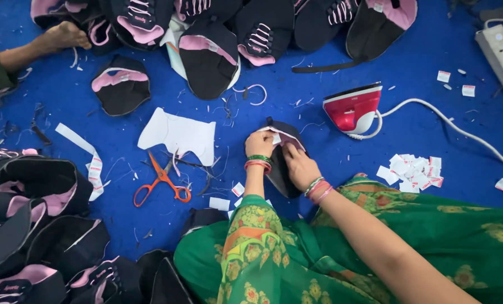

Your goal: Ironing and smoothing the inner components of shoes during manufacturing.

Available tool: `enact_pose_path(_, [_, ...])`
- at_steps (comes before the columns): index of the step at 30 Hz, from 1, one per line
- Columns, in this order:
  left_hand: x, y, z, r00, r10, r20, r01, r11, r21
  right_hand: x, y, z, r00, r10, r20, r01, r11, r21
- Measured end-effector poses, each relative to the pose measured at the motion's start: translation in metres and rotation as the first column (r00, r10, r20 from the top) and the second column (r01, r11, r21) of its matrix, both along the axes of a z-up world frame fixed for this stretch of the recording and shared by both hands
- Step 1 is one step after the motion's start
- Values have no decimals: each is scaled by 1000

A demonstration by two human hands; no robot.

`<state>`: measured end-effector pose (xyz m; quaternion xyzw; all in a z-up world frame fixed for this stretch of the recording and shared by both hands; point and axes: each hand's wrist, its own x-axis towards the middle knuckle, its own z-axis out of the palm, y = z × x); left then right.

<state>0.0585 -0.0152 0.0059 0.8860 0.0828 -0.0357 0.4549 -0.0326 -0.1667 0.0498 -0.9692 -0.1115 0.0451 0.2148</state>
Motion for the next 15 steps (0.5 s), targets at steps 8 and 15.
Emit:
enact_pose_path(8, [-15,-7,33,998,1,-55,-1,1000,2,2,-8,-1,997,-8,82,-6,985,173])
enact_pose_path(15, [-25,-11,33,999,49,21,-50,995,87,5,0,13,1000,-25,-18,27,994,103])
